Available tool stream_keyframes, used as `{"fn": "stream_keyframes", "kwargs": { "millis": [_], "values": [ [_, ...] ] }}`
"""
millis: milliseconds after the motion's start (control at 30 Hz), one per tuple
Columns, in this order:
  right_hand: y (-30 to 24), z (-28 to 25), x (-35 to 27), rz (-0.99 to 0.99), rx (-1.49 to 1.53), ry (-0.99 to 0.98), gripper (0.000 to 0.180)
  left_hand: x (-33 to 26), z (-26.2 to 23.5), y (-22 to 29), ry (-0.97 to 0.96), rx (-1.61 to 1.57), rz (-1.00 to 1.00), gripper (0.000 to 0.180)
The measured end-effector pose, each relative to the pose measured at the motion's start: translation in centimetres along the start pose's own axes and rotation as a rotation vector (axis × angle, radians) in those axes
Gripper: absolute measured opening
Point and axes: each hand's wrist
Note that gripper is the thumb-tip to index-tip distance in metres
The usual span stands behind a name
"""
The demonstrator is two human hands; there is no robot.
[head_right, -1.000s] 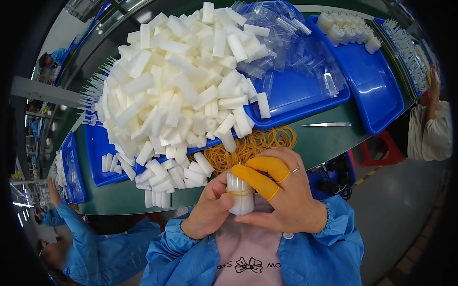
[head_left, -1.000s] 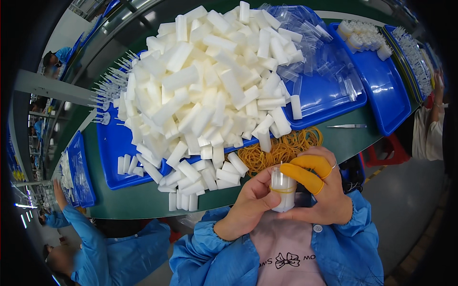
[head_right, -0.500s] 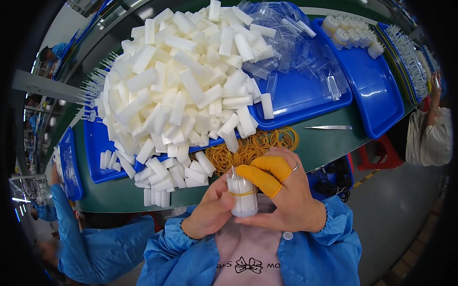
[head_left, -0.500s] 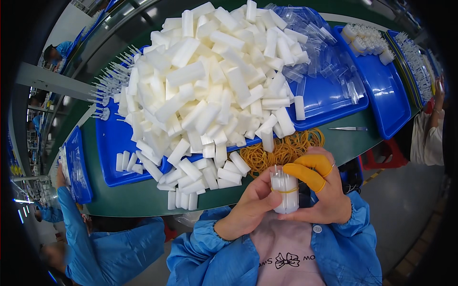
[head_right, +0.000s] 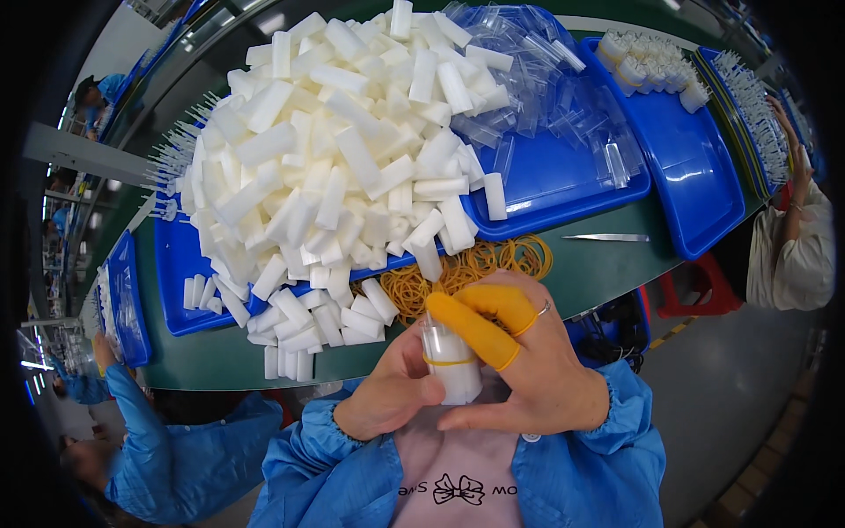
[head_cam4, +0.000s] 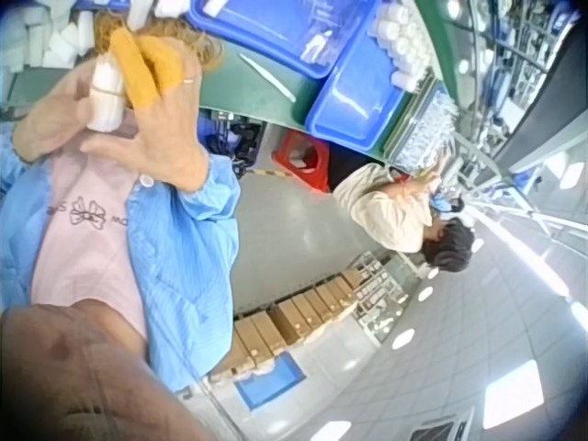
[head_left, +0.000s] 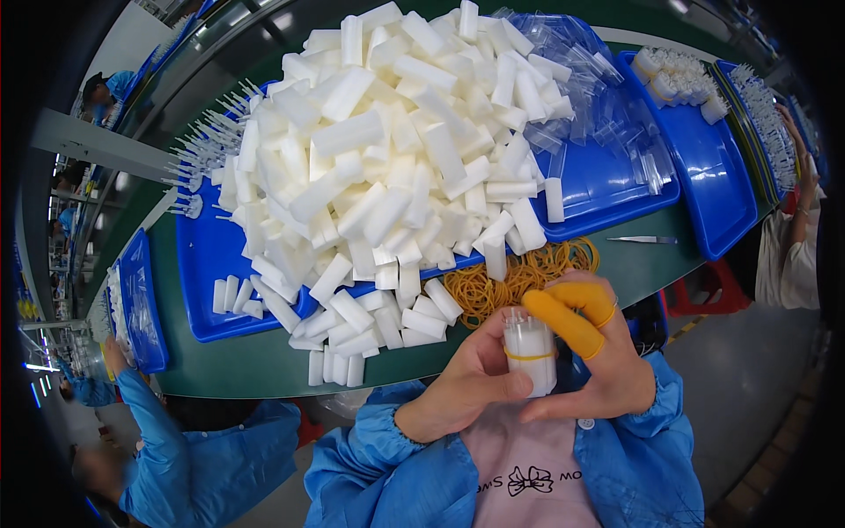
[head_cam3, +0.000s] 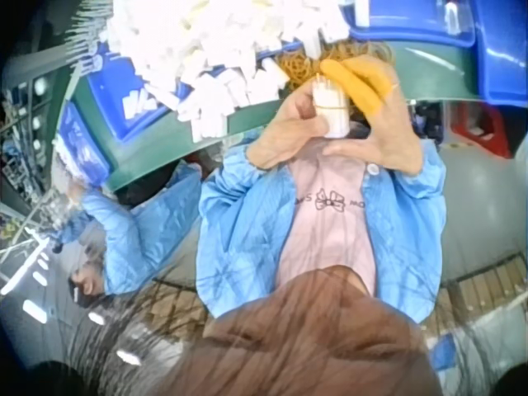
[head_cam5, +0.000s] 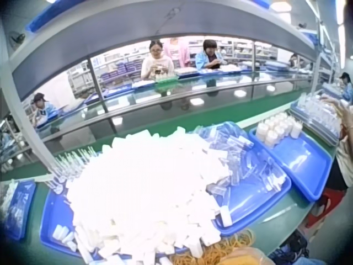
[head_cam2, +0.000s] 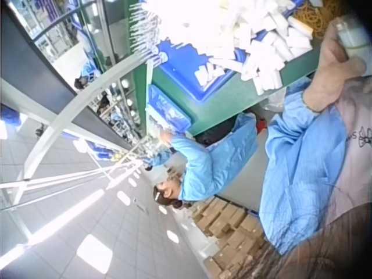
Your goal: The person assembles cotton swabs by inserting white cotton tips into clear plastic sticks. They then bundle the assembled swabs with a yellow rubber band and place the finished bundle into a clear plastic bag. The process is repeated continuously throughout the video.
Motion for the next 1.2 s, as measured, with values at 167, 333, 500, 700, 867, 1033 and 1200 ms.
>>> {"fn": "stream_keyframes", "kwargs": {
  "millis": [167, 333, 500, 700, 867, 1033, 1200],
  "values": [
    [0.0, 0.2, -0.3, -0.053, -0.103, 0.022, 0.073, -0.1, -0.5, -0.4, -0.028, -0.163, -0.079, 0.072],
    [0.1, 0.0, -0.2, -0.045, -0.038, 0.047, 0.073, -0.2, 0.4, 1.2, 0.014, -0.147, -0.219, 0.075],
    [-0.2, -0.6, 0.6, -0.004, -0.060, -0.039, 0.071, -0.1, -0.4, 0.3, 0.000, 0.083, -0.054, 0.074],
    [-0.1, 0.1, 0.1, -0.063, -0.089, 0.114, 0.063, 0.1, -0.3, 0.1, -0.033, -0.186, -0.102, 0.067],
    [0.1, 0.2, 0.0, -0.091, -0.055, 0.150, 0.063, -0.1, -0.1, 0.6, -0.045, -0.106, -0.107, 0.065],
    [0.2, 0.3, 0.0, -0.094, 0.019, 0.162, 0.064, -0.1, -0.5, -0.5, -0.102, -0.154, -0.036, 0.064],
    [0.4, 0.3, 0.2, -0.033, 0.057, 0.040, 0.074, -0.3, -0.7, -0.1, -0.102, -0.140, -0.125, 0.072]
  ]
}}
Point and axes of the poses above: each hand's wrist, its own x-axis towards the middle knuckle, its own z-axis out of the palm, y = z × x, and after that the axes turned 8 degrees about z, right-handed
